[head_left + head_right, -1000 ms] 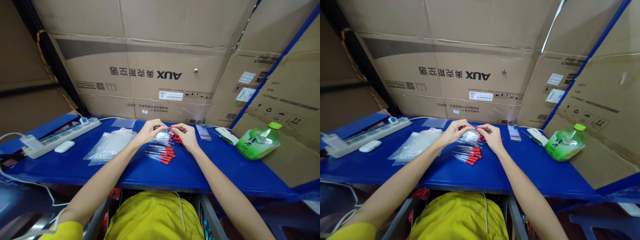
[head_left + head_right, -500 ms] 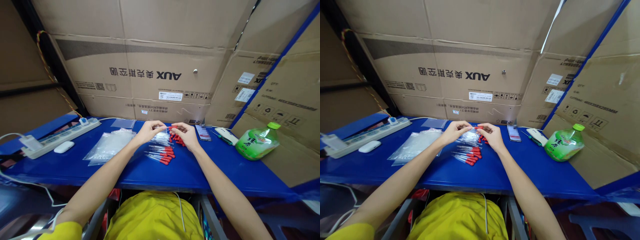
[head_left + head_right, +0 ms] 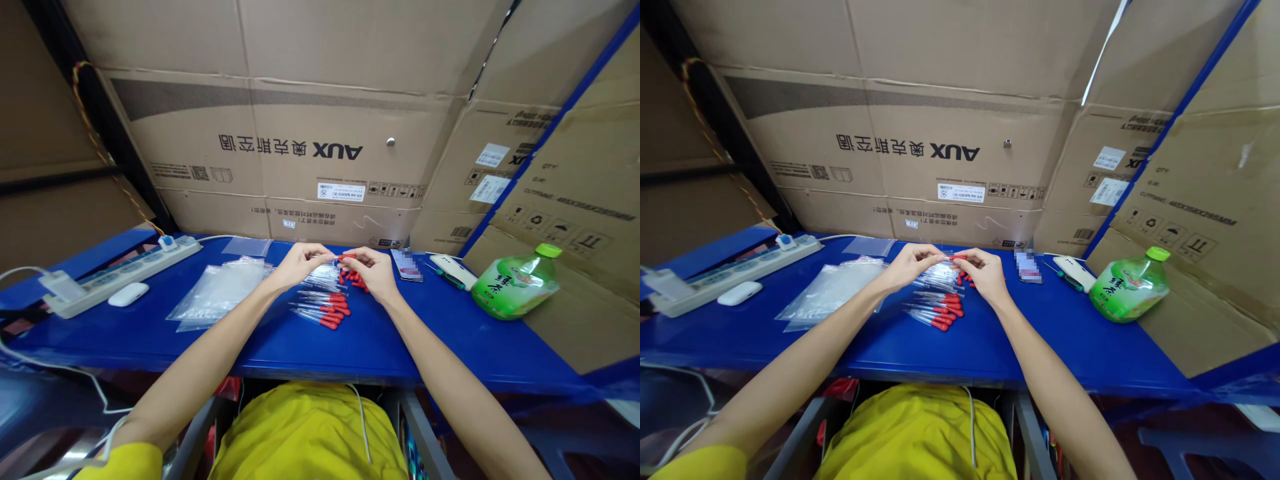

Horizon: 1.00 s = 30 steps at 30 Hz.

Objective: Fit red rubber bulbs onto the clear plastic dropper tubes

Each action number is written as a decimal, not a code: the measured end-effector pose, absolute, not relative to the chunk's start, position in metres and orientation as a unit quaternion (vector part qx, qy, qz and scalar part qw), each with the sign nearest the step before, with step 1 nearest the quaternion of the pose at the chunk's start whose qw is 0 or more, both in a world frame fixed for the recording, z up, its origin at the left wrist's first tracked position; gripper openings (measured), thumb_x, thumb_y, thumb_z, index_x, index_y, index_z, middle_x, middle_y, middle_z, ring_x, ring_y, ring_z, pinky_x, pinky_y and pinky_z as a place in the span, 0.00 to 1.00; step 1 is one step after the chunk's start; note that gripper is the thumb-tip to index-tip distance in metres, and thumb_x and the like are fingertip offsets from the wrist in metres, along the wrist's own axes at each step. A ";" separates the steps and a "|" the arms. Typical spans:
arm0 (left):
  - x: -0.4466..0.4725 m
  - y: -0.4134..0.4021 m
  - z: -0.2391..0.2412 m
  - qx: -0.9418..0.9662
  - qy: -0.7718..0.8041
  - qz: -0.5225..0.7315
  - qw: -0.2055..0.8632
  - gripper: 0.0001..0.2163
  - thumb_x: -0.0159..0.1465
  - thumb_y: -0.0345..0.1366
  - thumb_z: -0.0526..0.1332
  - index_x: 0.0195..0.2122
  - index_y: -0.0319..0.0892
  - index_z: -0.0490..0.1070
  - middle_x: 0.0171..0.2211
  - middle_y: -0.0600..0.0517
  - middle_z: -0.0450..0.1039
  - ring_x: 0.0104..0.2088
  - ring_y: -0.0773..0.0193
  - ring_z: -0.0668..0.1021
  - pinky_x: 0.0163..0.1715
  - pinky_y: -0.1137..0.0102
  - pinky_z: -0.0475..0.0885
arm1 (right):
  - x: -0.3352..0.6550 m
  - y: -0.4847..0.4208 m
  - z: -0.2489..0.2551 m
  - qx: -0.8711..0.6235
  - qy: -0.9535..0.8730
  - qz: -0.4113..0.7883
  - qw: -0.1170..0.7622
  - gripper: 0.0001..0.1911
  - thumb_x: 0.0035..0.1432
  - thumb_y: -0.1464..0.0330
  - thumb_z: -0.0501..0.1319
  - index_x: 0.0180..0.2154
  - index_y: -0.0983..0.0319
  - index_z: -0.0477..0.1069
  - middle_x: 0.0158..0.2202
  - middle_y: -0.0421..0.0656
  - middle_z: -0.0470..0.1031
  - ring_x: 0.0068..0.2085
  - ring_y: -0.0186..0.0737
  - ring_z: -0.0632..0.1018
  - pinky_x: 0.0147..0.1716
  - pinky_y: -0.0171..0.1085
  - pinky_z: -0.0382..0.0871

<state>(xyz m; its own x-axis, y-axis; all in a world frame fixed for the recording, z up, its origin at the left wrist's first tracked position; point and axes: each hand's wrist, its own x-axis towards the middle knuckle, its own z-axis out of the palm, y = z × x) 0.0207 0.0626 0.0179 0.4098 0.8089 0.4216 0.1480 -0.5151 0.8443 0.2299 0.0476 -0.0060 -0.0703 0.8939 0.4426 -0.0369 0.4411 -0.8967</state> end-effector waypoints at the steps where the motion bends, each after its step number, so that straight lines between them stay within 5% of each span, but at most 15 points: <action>1: 0.021 0.062 0.018 0.752 0.318 0.440 0.375 0.16 0.64 0.47 0.67 0.35 0.36 0.82 0.29 0.49 0.78 0.27 0.68 0.70 0.28 0.71 0.62 | 0.230 0.048 -0.006 -0.348 -0.613 0.399 0.586 0.19 0.48 0.53 0.76 0.36 0.59 0.82 0.31 0.44 0.85 0.35 0.50 0.86 0.41 0.47 0.82; 30: 0.017 0.071 0.013 0.773 0.331 0.412 0.350 0.20 0.68 0.50 0.61 0.38 0.35 0.80 0.27 0.52 0.74 0.26 0.69 0.66 0.27 0.72 0.58 | 0.231 0.051 -0.007 -0.347 -0.640 0.383 0.569 0.19 0.50 0.54 0.74 0.38 0.60 0.80 0.32 0.44 0.85 0.34 0.48 0.86 0.38 0.44 0.82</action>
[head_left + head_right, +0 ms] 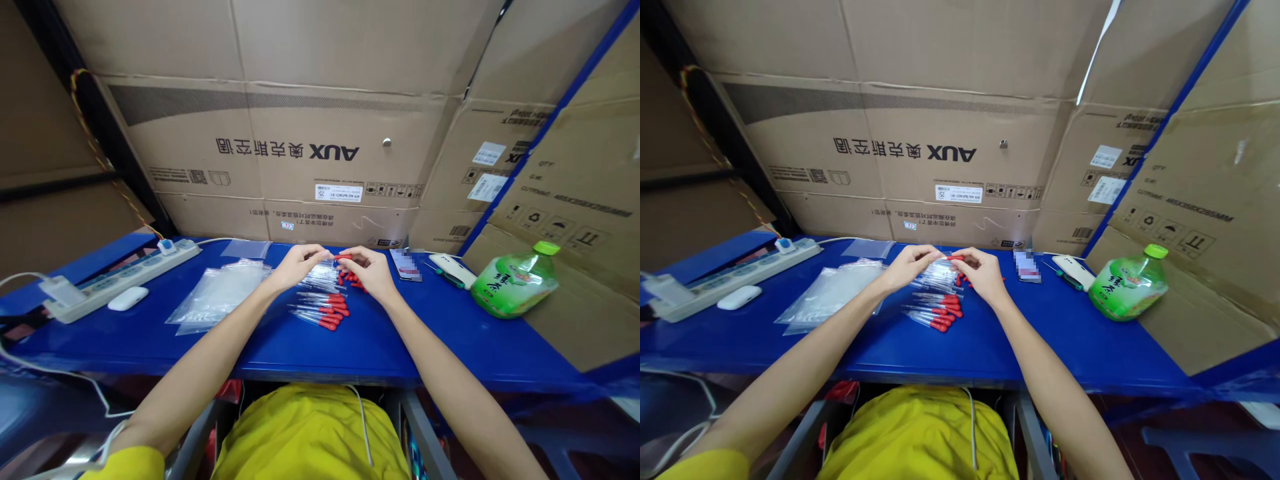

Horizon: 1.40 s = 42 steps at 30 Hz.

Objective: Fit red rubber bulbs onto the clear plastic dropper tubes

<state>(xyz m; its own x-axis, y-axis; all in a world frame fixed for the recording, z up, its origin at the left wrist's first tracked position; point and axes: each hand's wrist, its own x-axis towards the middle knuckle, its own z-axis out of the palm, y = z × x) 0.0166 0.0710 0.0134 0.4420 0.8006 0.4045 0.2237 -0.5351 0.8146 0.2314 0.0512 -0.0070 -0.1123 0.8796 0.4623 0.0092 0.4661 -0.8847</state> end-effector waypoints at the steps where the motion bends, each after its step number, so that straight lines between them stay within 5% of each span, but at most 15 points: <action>1: 0.016 0.072 0.013 0.776 0.332 0.414 0.343 0.20 0.69 0.50 0.61 0.39 0.35 0.81 0.28 0.52 0.75 0.26 0.68 0.67 0.27 0.72 0.59 | 0.232 0.051 -0.006 -0.347 -0.640 0.383 0.568 0.19 0.51 0.54 0.74 0.39 0.60 0.80 0.32 0.44 0.85 0.33 0.48 0.86 0.37 0.44 0.81; 8: 0.016 0.074 0.010 0.773 0.318 0.431 0.340 0.16 0.67 0.47 0.64 0.42 0.37 0.80 0.38 0.47 0.80 0.35 0.64 0.75 0.34 0.71 0.67 | 0.237 0.055 -0.005 -0.357 -0.614 0.428 0.559 0.20 0.50 0.53 0.74 0.39 0.60 0.80 0.32 0.45 0.85 0.33 0.47 0.85 0.38 0.43 0.82; 19: 0.013 0.067 0.018 0.783 0.318 0.396 0.359 0.17 0.67 0.49 0.63 0.37 0.36 0.74 0.23 0.58 0.61 0.23 0.71 0.59 0.24 0.73 0.52 | 0.236 0.053 -0.006 -0.349 -0.610 0.443 0.557 0.19 0.47 0.55 0.76 0.36 0.61 0.81 0.30 0.45 0.85 0.32 0.47 0.86 0.36 0.43 0.82; 42: 0.011 0.068 0.015 0.794 0.297 0.385 0.365 0.16 0.67 0.47 0.64 0.37 0.37 0.74 0.24 0.56 0.63 0.26 0.69 0.62 0.27 0.72 0.54 | 0.230 0.048 -0.007 -0.361 -0.614 0.447 0.541 0.20 0.46 0.54 0.76 0.36 0.61 0.81 0.30 0.45 0.85 0.33 0.47 0.86 0.39 0.44 0.83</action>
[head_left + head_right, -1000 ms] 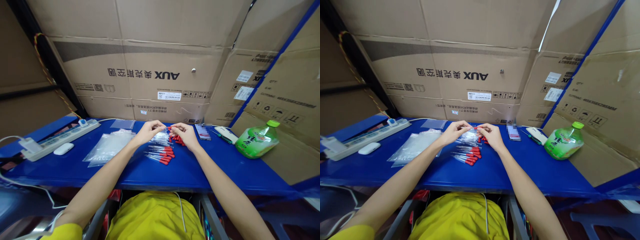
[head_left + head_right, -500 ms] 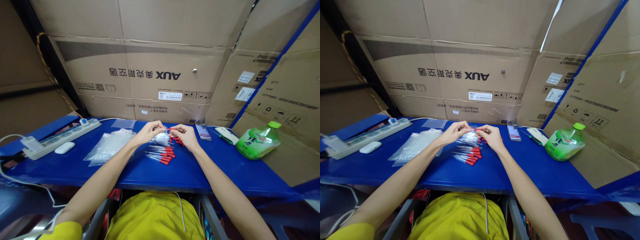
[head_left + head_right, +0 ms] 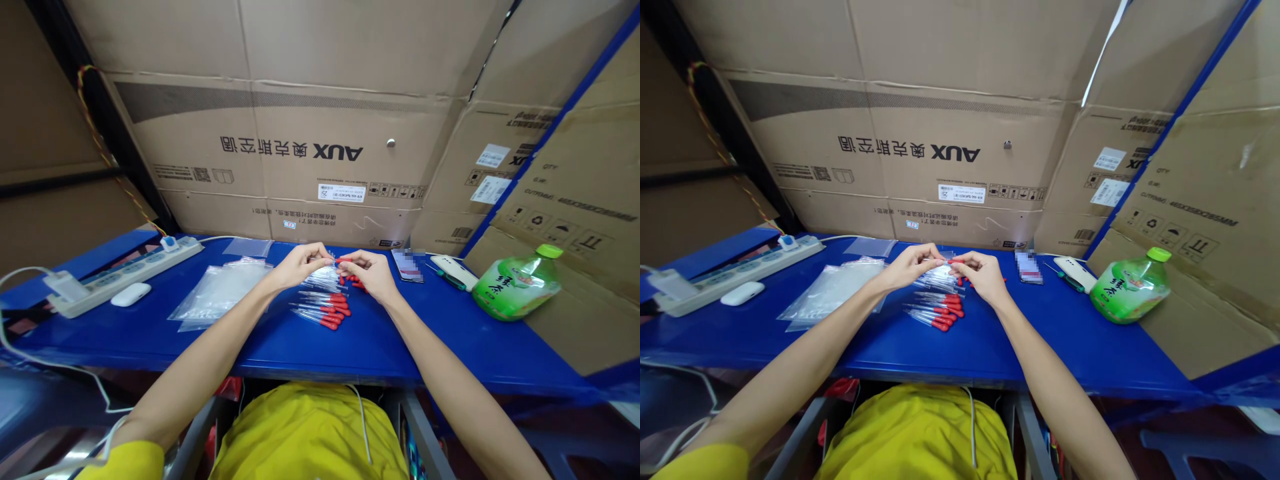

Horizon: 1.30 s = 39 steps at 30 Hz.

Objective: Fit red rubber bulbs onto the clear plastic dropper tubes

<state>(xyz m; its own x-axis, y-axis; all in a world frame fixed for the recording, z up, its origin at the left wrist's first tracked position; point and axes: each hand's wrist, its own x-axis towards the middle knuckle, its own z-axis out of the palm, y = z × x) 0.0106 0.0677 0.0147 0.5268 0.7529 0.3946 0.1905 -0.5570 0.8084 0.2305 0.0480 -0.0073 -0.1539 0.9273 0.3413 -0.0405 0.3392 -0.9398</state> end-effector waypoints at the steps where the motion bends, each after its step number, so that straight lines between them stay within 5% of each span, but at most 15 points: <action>1: 0.011 0.067 0.015 0.794 0.298 0.386 0.364 0.16 0.67 0.48 0.64 0.36 0.37 0.74 0.24 0.57 0.62 0.25 0.69 0.61 0.27 0.72 0.54 | 0.230 0.048 -0.007 -0.362 -0.614 0.446 0.541 0.20 0.46 0.54 0.76 0.36 0.61 0.81 0.30 0.45 0.85 0.33 0.47 0.86 0.39 0.44 0.83; 20: 0.011 0.069 0.011 0.757 0.300 0.368 0.449 0.18 0.65 0.51 0.66 0.34 0.39 0.70 0.21 0.60 0.57 0.22 0.72 0.58 0.24 0.74 0.52 | 0.234 0.044 -0.007 -0.360 -0.703 0.309 0.529 0.17 0.54 0.53 0.72 0.38 0.58 0.82 0.33 0.45 0.85 0.36 0.52 0.86 0.41 0.47 0.82; 39: 0.013 0.067 0.018 0.774 0.311 0.406 0.373 0.19 0.67 0.52 0.63 0.34 0.38 0.70 0.22 0.58 0.59 0.23 0.70 0.58 0.24 0.73 0.54 | 0.232 0.050 -0.004 -0.354 -0.621 0.422 0.558 0.21 0.48 0.51 0.75 0.36 0.59 0.80 0.30 0.45 0.84 0.33 0.48 0.85 0.40 0.46 0.82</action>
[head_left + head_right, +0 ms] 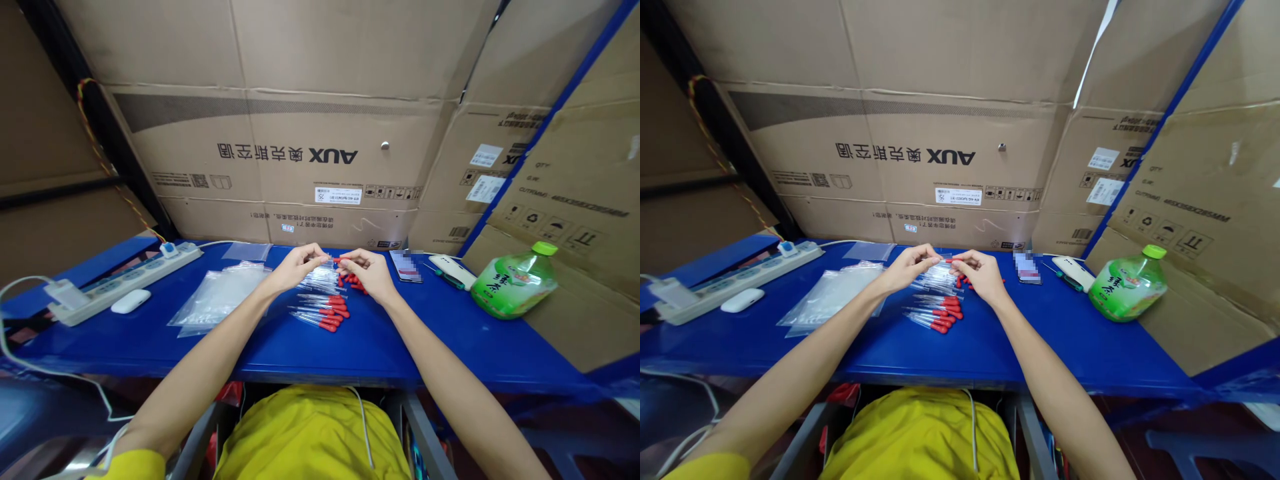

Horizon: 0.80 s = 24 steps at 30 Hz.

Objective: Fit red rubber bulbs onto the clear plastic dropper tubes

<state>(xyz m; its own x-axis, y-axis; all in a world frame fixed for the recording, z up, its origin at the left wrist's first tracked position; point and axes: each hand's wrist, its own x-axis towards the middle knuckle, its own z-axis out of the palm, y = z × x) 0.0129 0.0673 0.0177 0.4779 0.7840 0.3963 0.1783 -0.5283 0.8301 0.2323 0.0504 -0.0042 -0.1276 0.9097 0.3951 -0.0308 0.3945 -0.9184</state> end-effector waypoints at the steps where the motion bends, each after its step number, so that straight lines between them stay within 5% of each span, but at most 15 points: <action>1: 0.013 0.067 0.018 0.776 0.310 0.404 0.373 0.18 0.67 0.51 0.63 0.34 0.38 0.70 0.23 0.58 0.59 0.24 0.70 0.58 0.25 0.73 0.54 | 0.232 0.050 -0.004 -0.353 -0.619 0.422 0.560 0.21 0.48 0.51 0.75 0.36 0.60 0.80 0.30 0.45 0.84 0.33 0.48 0.85 0.39 0.46 0.82; 24: 0.013 0.069 0.011 0.759 0.294 0.401 0.420 0.18 0.67 0.52 0.63 0.35 0.39 0.69 0.22 0.58 0.58 0.23 0.70 0.59 0.25 0.73 0.52 | 0.229 0.044 -0.004 -0.340 -0.659 0.370 0.560 0.17 0.52 0.53 0.73 0.37 0.58 0.81 0.32 0.44 0.85 0.34 0.49 0.86 0.41 0.47 0.82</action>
